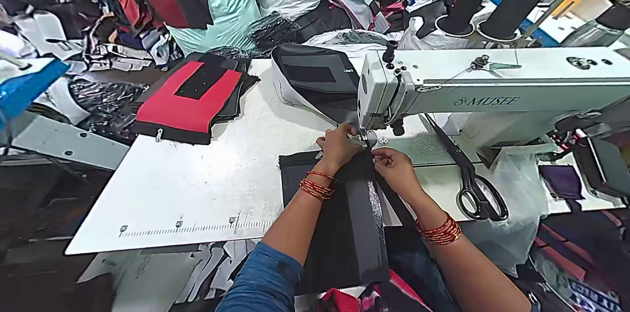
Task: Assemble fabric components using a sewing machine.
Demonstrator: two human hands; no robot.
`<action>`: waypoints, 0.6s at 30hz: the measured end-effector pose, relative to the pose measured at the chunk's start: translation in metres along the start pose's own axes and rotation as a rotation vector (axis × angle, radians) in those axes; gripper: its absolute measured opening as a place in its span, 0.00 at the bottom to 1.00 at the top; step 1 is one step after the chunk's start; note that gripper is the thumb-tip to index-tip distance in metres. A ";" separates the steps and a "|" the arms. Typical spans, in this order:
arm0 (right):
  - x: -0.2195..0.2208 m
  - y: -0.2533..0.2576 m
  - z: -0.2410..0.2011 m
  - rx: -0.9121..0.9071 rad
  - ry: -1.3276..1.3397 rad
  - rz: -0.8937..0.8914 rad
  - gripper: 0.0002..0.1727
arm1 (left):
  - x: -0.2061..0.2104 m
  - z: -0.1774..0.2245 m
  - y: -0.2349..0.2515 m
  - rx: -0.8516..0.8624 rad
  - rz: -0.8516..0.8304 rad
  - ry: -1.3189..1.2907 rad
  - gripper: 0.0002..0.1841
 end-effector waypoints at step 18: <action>0.005 -0.006 -0.013 -0.102 -0.113 -0.058 0.18 | 0.005 0.002 -0.002 0.068 0.048 -0.002 0.17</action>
Point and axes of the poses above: each hand's wrist, its own y-axis towards the middle knuckle, its own x-axis out of the palm, z = x × y, the point moved 10 cm from there along y, towards the middle knuckle, and after that the axes turned 3 degrees about z, right-handed, at the moved point
